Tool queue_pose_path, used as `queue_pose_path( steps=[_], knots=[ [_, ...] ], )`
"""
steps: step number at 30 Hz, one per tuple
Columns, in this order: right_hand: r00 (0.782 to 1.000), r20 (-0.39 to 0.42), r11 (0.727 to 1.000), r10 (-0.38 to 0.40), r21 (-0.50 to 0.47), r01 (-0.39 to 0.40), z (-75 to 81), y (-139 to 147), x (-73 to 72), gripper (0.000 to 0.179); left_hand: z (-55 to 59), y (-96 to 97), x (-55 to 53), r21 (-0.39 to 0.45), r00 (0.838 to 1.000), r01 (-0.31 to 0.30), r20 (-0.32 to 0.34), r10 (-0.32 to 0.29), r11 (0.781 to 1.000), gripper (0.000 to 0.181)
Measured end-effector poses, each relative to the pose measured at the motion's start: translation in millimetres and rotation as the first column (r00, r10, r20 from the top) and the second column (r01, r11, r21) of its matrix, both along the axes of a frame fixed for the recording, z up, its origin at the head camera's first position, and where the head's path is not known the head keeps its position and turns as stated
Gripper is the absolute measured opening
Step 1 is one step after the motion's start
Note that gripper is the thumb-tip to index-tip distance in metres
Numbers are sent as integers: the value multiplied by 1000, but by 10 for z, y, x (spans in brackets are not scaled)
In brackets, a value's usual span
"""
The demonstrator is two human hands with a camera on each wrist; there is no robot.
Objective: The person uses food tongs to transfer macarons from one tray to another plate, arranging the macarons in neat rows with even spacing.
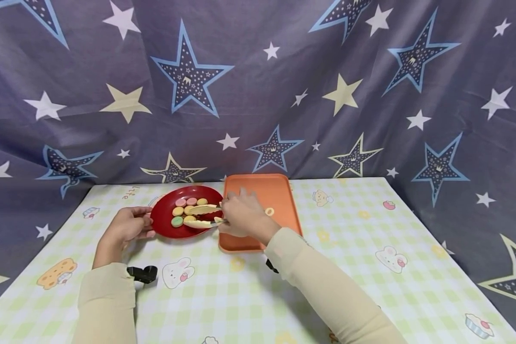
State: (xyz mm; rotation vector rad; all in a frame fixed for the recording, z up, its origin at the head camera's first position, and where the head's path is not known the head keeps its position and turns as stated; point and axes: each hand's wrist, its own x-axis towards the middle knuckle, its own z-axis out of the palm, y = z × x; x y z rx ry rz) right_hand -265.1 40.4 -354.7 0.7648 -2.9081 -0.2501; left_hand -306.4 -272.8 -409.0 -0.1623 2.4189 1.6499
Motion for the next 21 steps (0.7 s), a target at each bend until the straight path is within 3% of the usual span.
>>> queue_pose_path(
  steps=[6,21],
  knots=[
    [1000,-29,998,-3,-60,2,2,125,34,26,3,7,10,6,1000,-5,1,5,1000,49],
    [997,-79,985,-22,-172,8,-61,501,162,38,-23,-11,2,8,1000,-11,-17,12,1000,50]
  ],
)
